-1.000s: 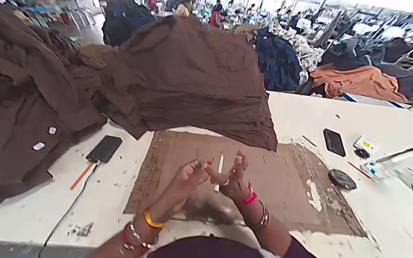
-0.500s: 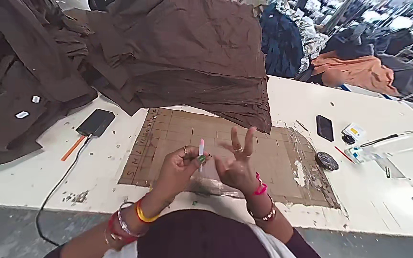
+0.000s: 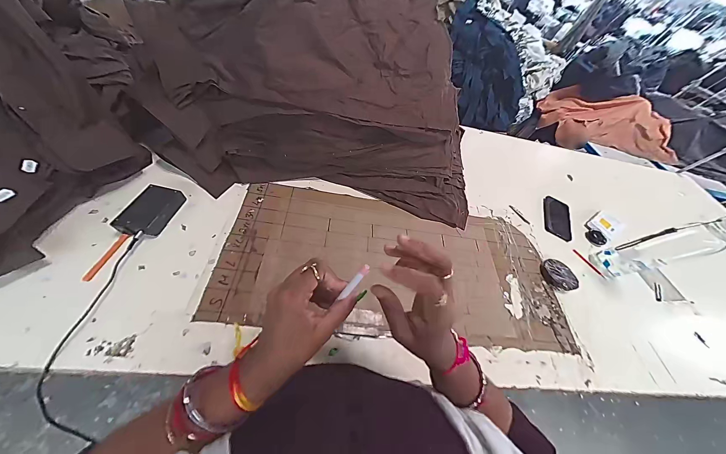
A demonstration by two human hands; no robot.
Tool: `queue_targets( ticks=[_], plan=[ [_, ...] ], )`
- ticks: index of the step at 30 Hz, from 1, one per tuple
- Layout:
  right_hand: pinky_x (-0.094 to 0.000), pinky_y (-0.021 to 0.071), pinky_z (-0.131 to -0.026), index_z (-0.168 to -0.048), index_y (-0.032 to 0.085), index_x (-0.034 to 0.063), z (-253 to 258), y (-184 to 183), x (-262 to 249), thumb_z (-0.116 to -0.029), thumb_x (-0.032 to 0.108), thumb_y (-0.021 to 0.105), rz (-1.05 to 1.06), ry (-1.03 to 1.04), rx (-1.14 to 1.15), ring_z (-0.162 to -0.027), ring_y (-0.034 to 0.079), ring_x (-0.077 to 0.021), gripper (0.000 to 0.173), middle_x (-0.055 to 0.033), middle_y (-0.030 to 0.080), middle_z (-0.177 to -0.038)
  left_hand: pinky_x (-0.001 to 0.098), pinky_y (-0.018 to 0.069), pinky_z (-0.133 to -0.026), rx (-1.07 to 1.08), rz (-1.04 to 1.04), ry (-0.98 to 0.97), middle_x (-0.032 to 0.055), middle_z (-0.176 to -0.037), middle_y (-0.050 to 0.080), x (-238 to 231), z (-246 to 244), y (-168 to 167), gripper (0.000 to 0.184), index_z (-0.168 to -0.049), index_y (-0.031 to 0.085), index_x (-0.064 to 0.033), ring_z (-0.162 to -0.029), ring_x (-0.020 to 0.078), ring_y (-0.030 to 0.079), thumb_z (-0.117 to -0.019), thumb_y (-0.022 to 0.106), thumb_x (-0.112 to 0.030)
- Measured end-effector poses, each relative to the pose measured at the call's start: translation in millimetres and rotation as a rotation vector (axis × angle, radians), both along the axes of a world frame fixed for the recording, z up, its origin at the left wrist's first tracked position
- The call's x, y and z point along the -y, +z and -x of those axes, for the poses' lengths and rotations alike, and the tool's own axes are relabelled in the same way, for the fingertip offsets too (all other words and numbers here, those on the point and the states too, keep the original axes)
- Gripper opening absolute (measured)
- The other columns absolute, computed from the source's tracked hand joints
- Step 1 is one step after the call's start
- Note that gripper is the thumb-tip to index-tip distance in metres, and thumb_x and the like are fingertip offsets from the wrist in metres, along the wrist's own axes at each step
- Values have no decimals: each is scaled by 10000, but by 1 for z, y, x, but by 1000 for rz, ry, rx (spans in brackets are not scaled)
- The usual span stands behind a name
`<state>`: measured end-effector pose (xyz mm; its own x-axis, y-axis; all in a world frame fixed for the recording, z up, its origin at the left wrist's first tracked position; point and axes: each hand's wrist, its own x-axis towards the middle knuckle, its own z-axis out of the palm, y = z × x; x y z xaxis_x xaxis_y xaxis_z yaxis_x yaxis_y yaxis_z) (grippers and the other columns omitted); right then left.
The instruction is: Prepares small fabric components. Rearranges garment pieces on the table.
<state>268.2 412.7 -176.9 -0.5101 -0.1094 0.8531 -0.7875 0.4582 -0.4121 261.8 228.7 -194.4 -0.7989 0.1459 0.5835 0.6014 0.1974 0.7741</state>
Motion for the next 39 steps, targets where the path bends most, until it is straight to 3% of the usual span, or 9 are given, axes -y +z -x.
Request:
queue_targets(
  ticks=[2,7,9,12,15,19,22,28,39],
  plan=[
    [-147,482,-960,-1174,628,149,2,1,4,-1051,212,587,-71,-26,-56,-1095,579,-11,144,-51,541,-1240,73,502,-628,-14,2,-12,15,-795,676,0,-3,2,247,-875,614,-30,-674,-78,602,-888,751,-236],
    [-145,521,-947,-1135,614,105,5,-1,4,-1074,148,529,-9,37,-80,-1084,621,-1,113,-27,606,-1123,60,512,-599,54,-49,-83,-41,-780,678,0,-9,9,204,-865,648,-52,-646,-106,600,-864,758,-225],
    [-147,549,-898,-1100,617,96,5,-1,1,-1066,111,532,-8,57,-115,-1039,644,-6,93,-28,619,-1107,59,511,-586,85,-64,-119,-61,-774,677,0,-11,13,189,-866,648,-70,-637,-112,599,-854,759,-223],
    [-143,517,-930,-1088,619,122,5,-3,-6,-1025,65,589,-65,18,-200,-1069,601,-8,90,-22,554,-1174,59,512,-582,106,-63,-146,-66,-788,689,1,-13,16,170,-865,654,-83,-643,-112,604,-848,763,-213],
    [-160,476,-965,-1121,614,175,8,-2,-14,-989,94,656,-148,-67,-330,-1152,540,-40,161,-10,498,-1233,69,529,-589,109,-68,-157,-67,-802,706,0,-14,16,174,-868,646,-90,-661,-104,627,-853,767,-214],
    [-174,449,-1016,-1032,611,201,8,-2,-15,-1021,178,612,-145,-157,-369,-1198,516,-35,26,29,508,-1223,72,530,-589,112,-75,-181,-84,-810,710,-2,-14,17,181,-879,636,-103,-661,-104,627,-862,770,-223],
    [-172,432,-1036,-1012,585,206,6,-4,-12,-1047,212,562,-128,-167,-343,-1206,509,-19,42,43,510,-1223,73,537,-597,113,-87,-199,-87,-816,706,-3,-15,18,172,-879,634,-102,-668,-103,630,-866,768,-209],
    [-155,399,-960,-965,520,199,0,-1,-5,-1054,223,512,-116,-184,-257,-1017,514,-25,93,27,491,-1060,74,542,-602,127,-96,-221,-89,-809,707,-4,-19,19,165,-864,642,-99,-669,-107,631,-856,771,-201],
    [-200,342,-998,-953,518,215,-3,-5,-4,-1038,275,516,-165,-270,-301,-1019,505,-50,104,34,494,-995,71,520,-531,173,-164,-255,-79,-774,695,-9,-27,21,150,-822,652,-95,-607,-106,609,-817,783,-168]
  ],
)
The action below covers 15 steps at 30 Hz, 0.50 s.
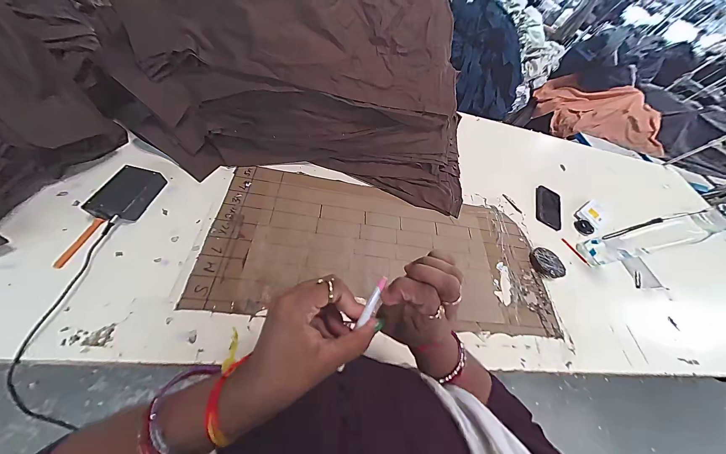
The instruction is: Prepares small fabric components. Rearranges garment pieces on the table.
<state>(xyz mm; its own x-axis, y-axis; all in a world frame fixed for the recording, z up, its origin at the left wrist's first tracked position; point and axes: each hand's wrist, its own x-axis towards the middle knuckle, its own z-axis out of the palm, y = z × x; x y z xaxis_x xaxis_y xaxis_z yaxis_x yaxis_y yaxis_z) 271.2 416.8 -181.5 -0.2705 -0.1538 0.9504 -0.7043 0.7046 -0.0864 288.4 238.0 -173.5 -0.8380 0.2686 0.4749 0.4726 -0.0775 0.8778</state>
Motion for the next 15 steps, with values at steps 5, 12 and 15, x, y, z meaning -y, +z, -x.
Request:
queue_targets(
  ticks=[5,12,15],
  plan=[
    [-213,306,-1010,-948,506,216,1,-3,-1,-1050,258,490,-47,-3,-46,-1008,485,-54,112,28,469,-978,69,514,-522,17,-11,-8,-90,-759,682,-1,-2,-2,139,-829,670,-97,-591,-110,596,-803,788,-166],
    [-229,304,-996,-942,499,216,3,-6,-1,-1058,270,483,-52,20,-71,-988,495,-59,129,29,478,-959,67,507,-515,40,-14,-9,-96,-753,674,-1,-4,-4,133,-816,671,-98,-579,-113,587,-793,784,-163],
    [-242,286,-1012,-937,493,229,4,-8,0,-1059,283,482,-46,16,-81,-999,501,-48,133,36,491,-959,68,502,-512,71,-25,-20,-105,-740,672,-2,-5,-5,131,-809,671,-106,-572,-112,581,-792,787,-163]
  ],
)
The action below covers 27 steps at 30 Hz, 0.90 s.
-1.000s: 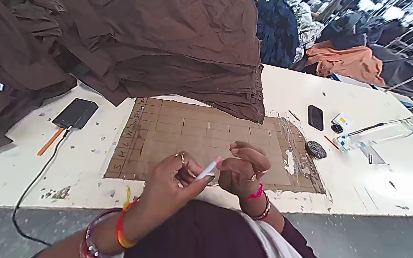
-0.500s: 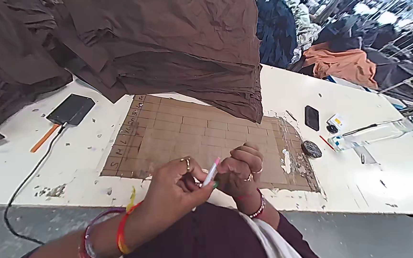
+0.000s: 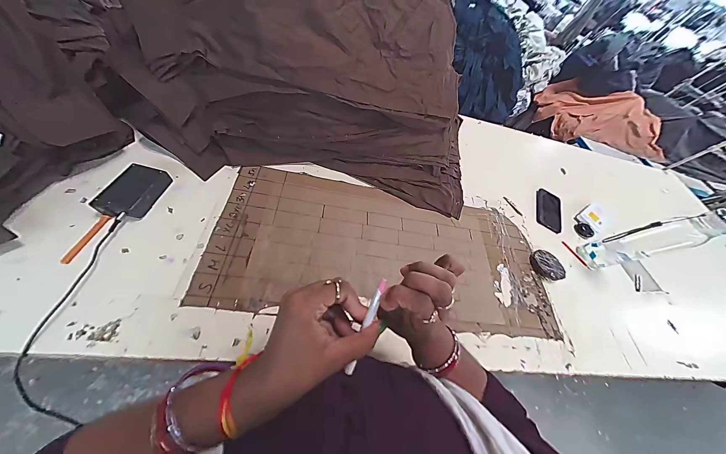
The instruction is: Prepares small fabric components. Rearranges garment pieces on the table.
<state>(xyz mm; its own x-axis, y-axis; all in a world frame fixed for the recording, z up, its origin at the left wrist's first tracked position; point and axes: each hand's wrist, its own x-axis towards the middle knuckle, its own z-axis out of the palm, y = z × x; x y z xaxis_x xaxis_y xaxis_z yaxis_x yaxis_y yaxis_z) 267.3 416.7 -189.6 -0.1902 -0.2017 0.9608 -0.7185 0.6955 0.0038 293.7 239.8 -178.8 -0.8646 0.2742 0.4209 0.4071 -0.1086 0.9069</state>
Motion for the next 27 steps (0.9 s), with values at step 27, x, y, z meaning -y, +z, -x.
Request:
queue_targets(
  ticks=[27],
  plan=[
    [-159,480,-941,-1011,587,135,-12,17,8,-1041,159,591,153,291,226,-1016,602,-36,38,14,605,-1006,82,538,-605,-198,14,131,-32,-779,692,3,8,-3,134,-835,658,-63,-671,-87,629,-845,773,-130]
  ],
)
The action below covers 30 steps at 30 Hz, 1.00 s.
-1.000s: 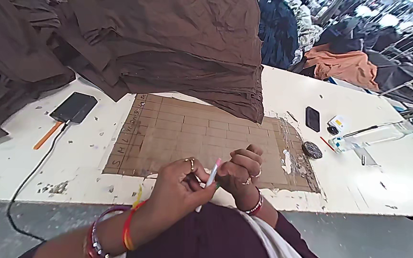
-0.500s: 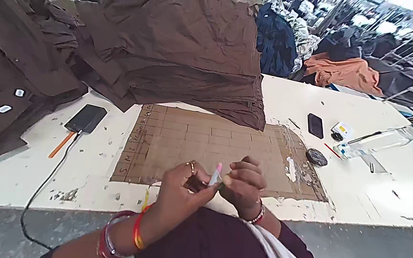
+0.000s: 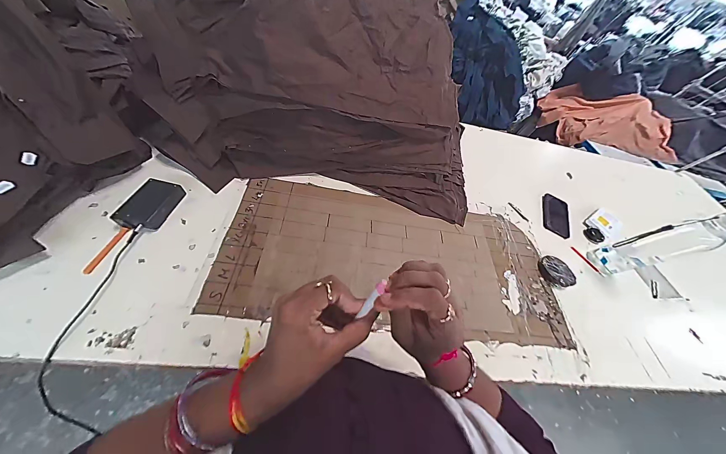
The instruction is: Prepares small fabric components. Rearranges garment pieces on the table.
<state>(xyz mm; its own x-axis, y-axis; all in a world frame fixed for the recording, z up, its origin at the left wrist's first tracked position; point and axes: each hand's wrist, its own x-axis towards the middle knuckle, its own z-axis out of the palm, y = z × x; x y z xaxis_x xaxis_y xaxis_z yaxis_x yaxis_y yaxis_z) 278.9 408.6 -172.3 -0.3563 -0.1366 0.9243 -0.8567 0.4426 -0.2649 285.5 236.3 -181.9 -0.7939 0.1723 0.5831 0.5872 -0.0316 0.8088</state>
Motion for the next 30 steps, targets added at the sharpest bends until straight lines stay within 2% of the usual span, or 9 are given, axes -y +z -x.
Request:
queue_targets(
  ticks=[11,13,16,17,19,21,24,28,30],
  plan=[
    [-174,489,-947,-981,568,134,11,-14,-2,-1046,142,566,-26,-29,-50,-1030,610,-65,65,-8,600,-1002,80,537,-578,-2,39,61,-9,-770,698,-2,-2,-1,146,-820,694,-28,-633,-85,626,-832,769,-153],
    [-181,493,-957,-1033,579,139,11,-14,1,-1049,159,574,27,20,-14,-1052,612,-51,26,4,607,-1039,83,545,-594,-5,13,56,-13,-783,703,-2,0,0,135,-827,689,-28,-652,-85,634,-829,774,-133],
    [-154,507,-948,-1269,553,230,13,-17,6,-1050,334,586,182,128,155,-1092,618,41,245,121,651,-1171,90,559,-623,-31,-11,57,-36,-794,697,-2,4,0,149,-831,668,-54,-690,-83,646,-839,790,-138],
    [-169,527,-941,-1283,579,245,15,-18,7,-1033,363,610,240,188,216,-1089,632,36,278,138,676,-1180,95,562,-623,-37,-20,63,-34,-800,700,-3,5,-1,150,-832,668,-55,-692,-78,649,-841,794,-135],
    [-252,543,-990,-1168,679,199,19,-19,6,-1019,323,640,315,319,313,-1125,661,-33,198,96,726,-1131,93,557,-632,-50,-1,82,-31,-809,696,-3,7,-2,156,-837,659,-60,-699,-75,644,-845,793,-140],
    [-306,529,-1055,-1076,700,142,19,-19,5,-1039,264,610,309,374,380,-1172,664,-86,156,41,743,-1100,92,549,-656,-55,52,115,-15,-815,711,-2,12,-4,176,-846,676,-51,-719,-70,648,-842,800,-176],
    [-310,566,-1009,-1090,695,17,19,-19,0,-1012,196,641,275,397,555,-1157,690,-122,203,-41,753,-1147,104,562,-691,-1,145,154,21,-851,738,1,23,-10,235,-891,714,-6,-743,-59,673,-846,803,-219],
    [-323,601,-958,-1024,663,-19,19,-22,3,-910,14,690,348,413,734,-1026,737,-118,122,-25,763,-1045,126,570,-688,41,313,179,60,-865,742,6,26,-11,240,-907,727,-4,-734,-12,698,-843,796,-225],
    [-307,608,-937,-994,667,-11,16,-20,5,-876,-38,686,394,361,744,-975,746,-101,123,-11,769,-999,196,596,-705,25,427,208,63,-910,763,12,27,-7,273,-953,751,-27,-781,59,734,-860,773,-283]
  ],
)
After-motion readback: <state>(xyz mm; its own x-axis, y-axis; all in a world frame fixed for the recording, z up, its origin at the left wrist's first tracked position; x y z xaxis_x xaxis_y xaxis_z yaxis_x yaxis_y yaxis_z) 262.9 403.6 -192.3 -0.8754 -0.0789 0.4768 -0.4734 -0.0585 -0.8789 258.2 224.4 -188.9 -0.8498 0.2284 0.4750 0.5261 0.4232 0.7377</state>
